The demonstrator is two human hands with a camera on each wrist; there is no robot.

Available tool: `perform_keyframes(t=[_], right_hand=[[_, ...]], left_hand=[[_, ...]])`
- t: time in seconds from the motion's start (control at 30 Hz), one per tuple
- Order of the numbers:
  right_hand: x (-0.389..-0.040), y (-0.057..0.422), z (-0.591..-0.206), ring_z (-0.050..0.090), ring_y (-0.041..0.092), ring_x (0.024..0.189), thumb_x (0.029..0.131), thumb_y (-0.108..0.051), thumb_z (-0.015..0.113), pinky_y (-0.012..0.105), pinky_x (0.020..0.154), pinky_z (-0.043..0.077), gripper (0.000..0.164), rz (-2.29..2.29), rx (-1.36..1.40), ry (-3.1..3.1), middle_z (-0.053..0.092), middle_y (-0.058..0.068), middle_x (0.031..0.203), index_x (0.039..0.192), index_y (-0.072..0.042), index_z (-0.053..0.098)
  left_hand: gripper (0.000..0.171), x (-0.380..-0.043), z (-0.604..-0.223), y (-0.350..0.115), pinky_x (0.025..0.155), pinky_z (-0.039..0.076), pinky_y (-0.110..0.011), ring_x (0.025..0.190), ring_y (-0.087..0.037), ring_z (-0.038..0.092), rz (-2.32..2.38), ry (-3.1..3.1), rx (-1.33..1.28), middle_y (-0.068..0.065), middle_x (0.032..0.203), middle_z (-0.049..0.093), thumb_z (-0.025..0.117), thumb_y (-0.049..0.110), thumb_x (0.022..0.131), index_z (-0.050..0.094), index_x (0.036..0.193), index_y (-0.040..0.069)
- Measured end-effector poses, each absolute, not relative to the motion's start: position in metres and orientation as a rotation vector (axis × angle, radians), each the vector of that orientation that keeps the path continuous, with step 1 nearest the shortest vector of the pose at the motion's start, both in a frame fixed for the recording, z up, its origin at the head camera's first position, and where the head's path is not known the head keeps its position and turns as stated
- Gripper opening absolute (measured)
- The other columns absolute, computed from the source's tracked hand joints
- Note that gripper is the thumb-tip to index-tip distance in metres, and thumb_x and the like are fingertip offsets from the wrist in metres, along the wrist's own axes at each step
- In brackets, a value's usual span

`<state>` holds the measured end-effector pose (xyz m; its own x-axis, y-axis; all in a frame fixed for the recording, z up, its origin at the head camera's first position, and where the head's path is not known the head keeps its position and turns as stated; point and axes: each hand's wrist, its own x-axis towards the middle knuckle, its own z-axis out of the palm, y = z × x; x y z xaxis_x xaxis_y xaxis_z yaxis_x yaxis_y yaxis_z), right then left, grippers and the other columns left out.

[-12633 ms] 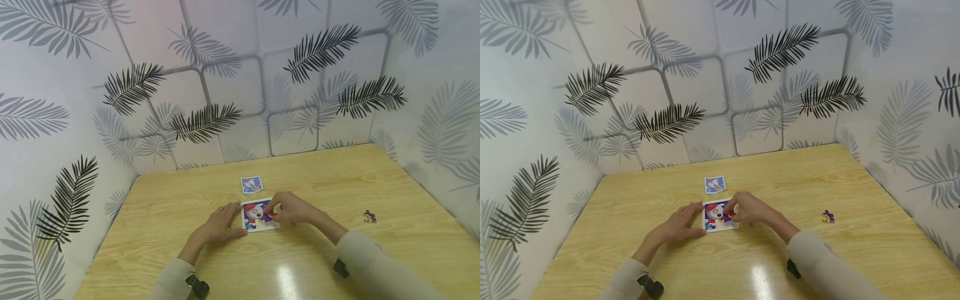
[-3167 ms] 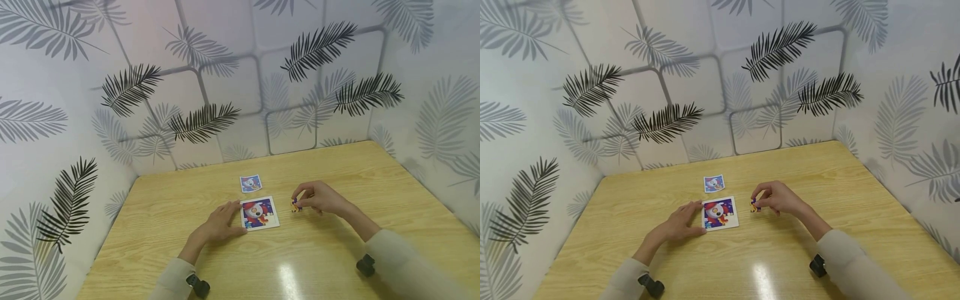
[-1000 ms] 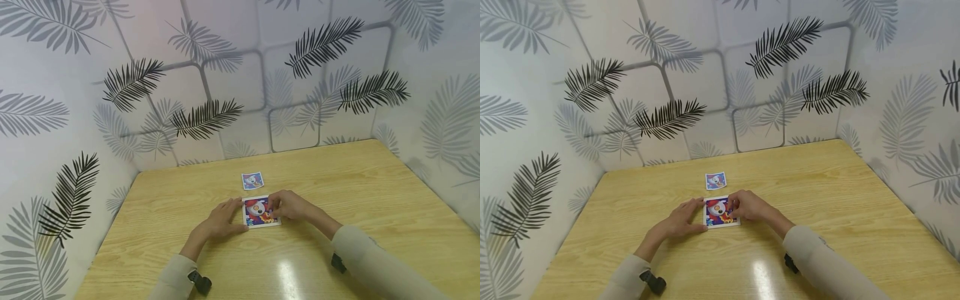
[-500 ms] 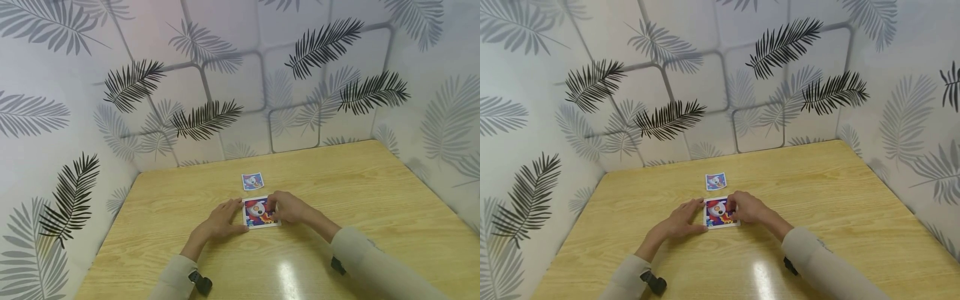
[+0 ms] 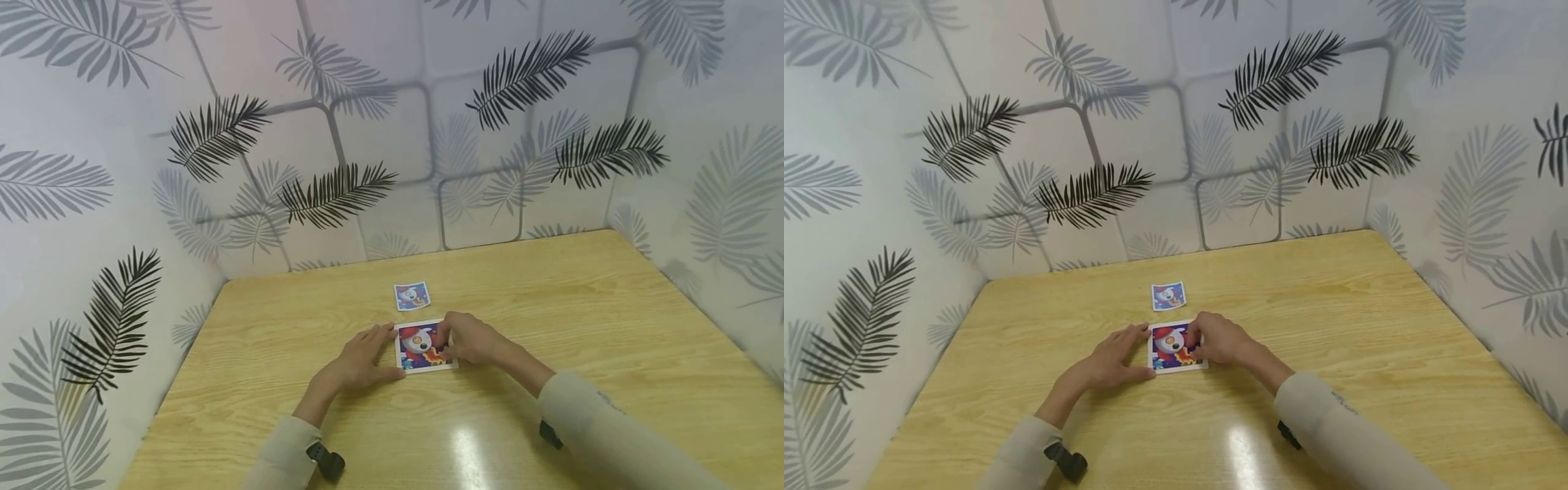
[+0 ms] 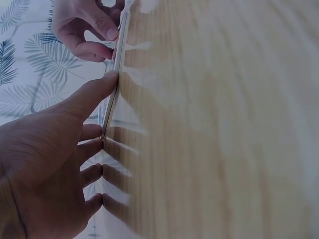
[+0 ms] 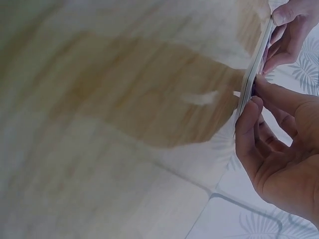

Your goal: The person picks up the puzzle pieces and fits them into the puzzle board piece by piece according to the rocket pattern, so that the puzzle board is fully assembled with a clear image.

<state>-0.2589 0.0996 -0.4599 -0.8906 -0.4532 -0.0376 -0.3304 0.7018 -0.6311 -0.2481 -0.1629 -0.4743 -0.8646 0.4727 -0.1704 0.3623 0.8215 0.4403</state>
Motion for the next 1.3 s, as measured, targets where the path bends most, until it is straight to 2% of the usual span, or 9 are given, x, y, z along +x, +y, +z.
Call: perform_keyframes(t=[0.13,0.23,0.37,0.57,0.7,0.87,1.07,1.3], right_hand=[[-0.257,0.099,-0.461,0.061,0.018,0.093,0.08,-0.009,0.083,0.041,0.091,0.053,0.011,-0.905,-0.632,2.755,0.062,-0.001,0.094,0.085,-0.013,0.074],[-0.258,0.098,-0.461,0.058,0.014,0.086,0.08,-0.015,0.084,0.035,0.077,0.053,0.009,-0.815,-0.647,2.813,0.06,-0.004,0.092,0.083,-0.018,0.077],[-0.259,0.098,-0.459,0.054,0.012,0.079,0.079,-0.022,0.085,0.028,0.064,0.046,0.007,-0.722,-0.663,2.859,0.059,-0.005,0.09,0.083,-0.021,0.079],[-0.261,0.103,-0.461,0.055,0.013,0.081,0.08,-0.019,0.085,0.028,0.068,0.047,0.009,-0.784,-0.656,2.812,0.059,-0.003,0.093,0.087,-0.018,0.08],[-0.259,0.111,-0.465,0.059,0.016,0.092,0.079,-0.015,0.084,0.034,0.081,0.053,0.016,-0.858,-0.708,2.764,0.062,-0.003,0.1,0.094,-0.015,0.08],[-0.253,0.12,-0.464,0.059,0.019,0.103,0.085,-0.016,0.079,0.042,0.093,0.052,0.02,-0.917,-0.752,2.696,0.063,0.0,0.111,0.105,-0.014,0.079],[-0.248,0.123,-0.458,0.06,0.022,0.108,0.092,-0.019,0.072,0.042,0.093,0.051,0.021,-0.913,-0.818,2.669,0.065,0.003,0.116,0.112,-0.014,0.077],[-0.25,0.14,-0.453,0.062,0.018,0.097,0.098,-0.019,0.064,0.032,0.08,0.053,0.027,-0.959,-0.867,2.673,0.066,0.01,0.126,0.123,-0.011,0.07]], left_hand=[[0.086,-0.248,-0.475,-0.163,0.123,0.019,-0.059,0.154,-0.035,0.017,0.561,2.735,0.643,-0.003,0.168,0.021,0.066,0.059,0.089,0.031,0.158,0.02],[0.086,-0.248,-0.474,-0.164,0.124,0.019,-0.058,0.155,-0.034,0.017,0.549,2.741,0.646,-0.003,0.168,0.021,0.065,0.059,0.09,0.03,0.158,0.02],[0.085,-0.25,-0.473,-0.164,0.124,0.018,-0.057,0.155,-0.033,0.016,0.542,2.745,0.654,-0.001,0.168,0.02,0.065,0.058,0.09,0.029,0.158,0.021],[0.085,-0.251,-0.476,-0.161,0.123,0.02,-0.058,0.154,-0.035,0.018,0.573,2.743,0.66,-0.003,0.167,0.022,0.066,0.057,0.09,0.031,0.158,0.02],[0.084,-0.251,-0.479,-0.16,0.123,0.021,-0.058,0.153,-0.035,0.021,0.567,2.756,0.69,-0.004,0.166,0.026,0.066,0.057,0.09,0.033,0.157,0.018],[0.084,-0.25,-0.48,-0.162,0.123,0.022,-0.057,0.153,-0.035,0.021,0.564,2.756,0.699,-0.003,0.166,0.026,0.066,0.057,0.09,0.032,0.157,0.019],[0.085,-0.246,-0.479,-0.165,0.123,0.023,-0.057,0.153,-0.034,0.022,0.571,2.764,0.668,-0.003,0.165,0.027,0.067,0.057,0.089,0.03,0.157,0.02],[0.083,-0.246,-0.479,-0.166,0.125,0.016,-0.056,0.154,-0.035,0.018,0.608,2.773,0.728,-0.008,0.166,0.025,0.065,0.053,0.092,0.028,0.158,0.016]])
